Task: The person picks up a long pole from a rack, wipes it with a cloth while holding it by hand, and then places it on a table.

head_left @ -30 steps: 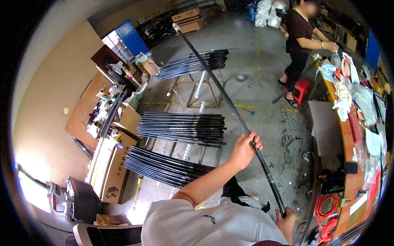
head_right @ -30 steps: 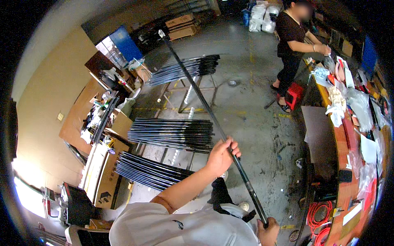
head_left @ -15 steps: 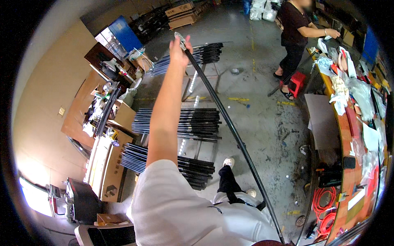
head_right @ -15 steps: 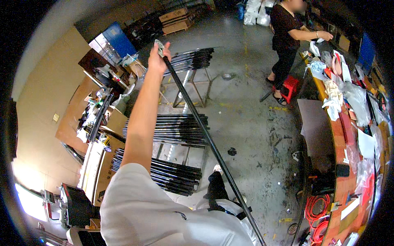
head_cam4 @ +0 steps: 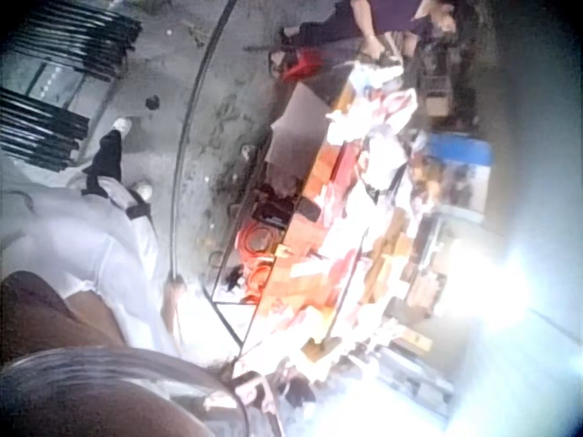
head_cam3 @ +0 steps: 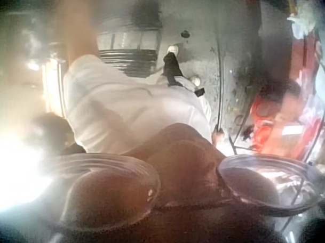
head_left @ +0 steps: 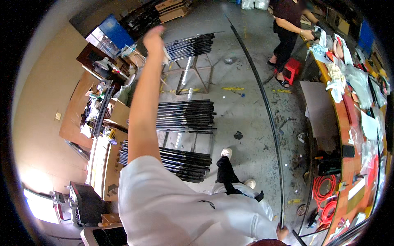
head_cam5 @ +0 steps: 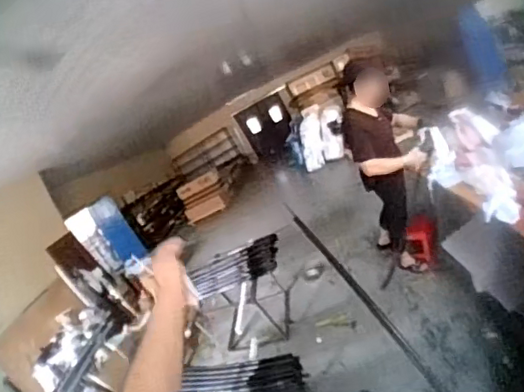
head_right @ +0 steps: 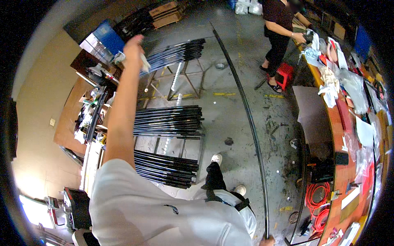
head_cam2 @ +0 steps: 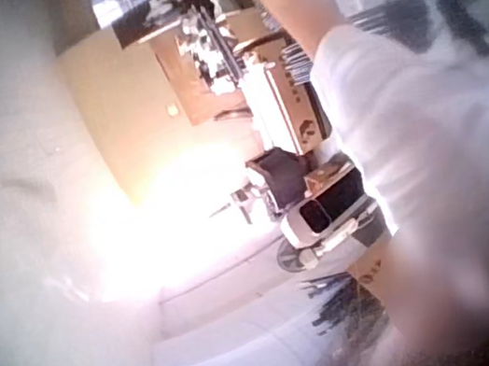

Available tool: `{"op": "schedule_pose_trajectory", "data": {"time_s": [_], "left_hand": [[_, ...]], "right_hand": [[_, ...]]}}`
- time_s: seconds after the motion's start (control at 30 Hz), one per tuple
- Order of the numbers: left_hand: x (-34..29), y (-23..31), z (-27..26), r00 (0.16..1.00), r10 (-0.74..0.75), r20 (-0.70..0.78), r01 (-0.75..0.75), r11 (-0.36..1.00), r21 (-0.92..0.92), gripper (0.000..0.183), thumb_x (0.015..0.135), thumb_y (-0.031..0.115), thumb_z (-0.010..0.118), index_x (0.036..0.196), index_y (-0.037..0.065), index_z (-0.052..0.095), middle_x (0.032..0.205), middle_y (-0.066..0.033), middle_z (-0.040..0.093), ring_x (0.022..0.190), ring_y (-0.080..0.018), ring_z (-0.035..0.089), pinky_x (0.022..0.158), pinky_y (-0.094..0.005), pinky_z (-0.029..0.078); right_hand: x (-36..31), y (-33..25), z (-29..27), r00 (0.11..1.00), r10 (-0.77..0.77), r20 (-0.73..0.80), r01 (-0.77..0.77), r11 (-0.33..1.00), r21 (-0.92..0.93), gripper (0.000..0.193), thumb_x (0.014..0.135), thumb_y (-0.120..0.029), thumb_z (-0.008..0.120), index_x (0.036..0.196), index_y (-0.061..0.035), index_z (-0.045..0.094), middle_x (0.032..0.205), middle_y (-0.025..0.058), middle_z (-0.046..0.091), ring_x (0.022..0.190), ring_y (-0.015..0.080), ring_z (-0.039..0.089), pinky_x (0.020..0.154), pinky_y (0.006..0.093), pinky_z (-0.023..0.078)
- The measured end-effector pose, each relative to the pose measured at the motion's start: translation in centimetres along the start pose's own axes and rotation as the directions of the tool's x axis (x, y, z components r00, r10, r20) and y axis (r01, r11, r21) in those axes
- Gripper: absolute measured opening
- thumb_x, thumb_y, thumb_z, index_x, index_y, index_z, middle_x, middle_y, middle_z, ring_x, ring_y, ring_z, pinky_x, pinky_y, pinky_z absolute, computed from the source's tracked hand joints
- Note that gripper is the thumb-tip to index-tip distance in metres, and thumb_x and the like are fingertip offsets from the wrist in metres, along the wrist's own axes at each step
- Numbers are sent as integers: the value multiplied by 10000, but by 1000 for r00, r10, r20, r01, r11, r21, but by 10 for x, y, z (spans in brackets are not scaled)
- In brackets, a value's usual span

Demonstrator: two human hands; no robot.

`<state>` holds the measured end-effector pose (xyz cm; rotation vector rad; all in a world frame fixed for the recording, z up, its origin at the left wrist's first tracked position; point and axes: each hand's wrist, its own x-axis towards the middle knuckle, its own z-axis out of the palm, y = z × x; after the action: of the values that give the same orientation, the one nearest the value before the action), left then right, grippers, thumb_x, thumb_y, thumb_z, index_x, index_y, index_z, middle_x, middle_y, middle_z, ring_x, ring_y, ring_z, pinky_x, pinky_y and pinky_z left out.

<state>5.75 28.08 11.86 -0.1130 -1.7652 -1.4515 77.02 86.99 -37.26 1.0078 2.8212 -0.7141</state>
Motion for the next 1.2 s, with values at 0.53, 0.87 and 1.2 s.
{"op": "schedule_pose_trajectory", "data": {"time_s": [0.53, 0.87, 1.2], "left_hand": [[-493, 78, 86, 188, -414, 891, 981, 126, -148, 371, 906, 347, 361, 1148, 91, 480, 916, -156, 619, 407, -21, 294, 365, -169, 243], [-489, 105, 94, 303, -472, 828, 902, 423, -89, 341, 865, 98, 541, 1172, 102, 393, 903, -77, 570, 482, -22, 338, 407, -171, 277], [-346, 37, 89, 518, -596, 614, 827, 531, -182, 250, 858, 146, 579, 1068, 94, 453, 874, -69, 542, 438, -44, 315, 379, -186, 254]], "right_hand": [[85, -291, -89, 925, -283, 255, 124, 857, 499, 270, 701, -170, 703, 830, 15, 554, 596, 119, 539, 516, 188, 456, 530, 322, 402], [77, -298, -111, 925, -237, 297, 23, 815, 580, 333, 709, -179, 706, 931, 19, 556, 744, 165, 588, 646, 228, 556, 631, 322, 453], [34, -156, -75, 901, -59, 430, -49, 971, 235, 213, 675, -177, 649, 748, 3, 562, 670, 180, 583, 634, 351, 566, 592, 402, 448]]}}
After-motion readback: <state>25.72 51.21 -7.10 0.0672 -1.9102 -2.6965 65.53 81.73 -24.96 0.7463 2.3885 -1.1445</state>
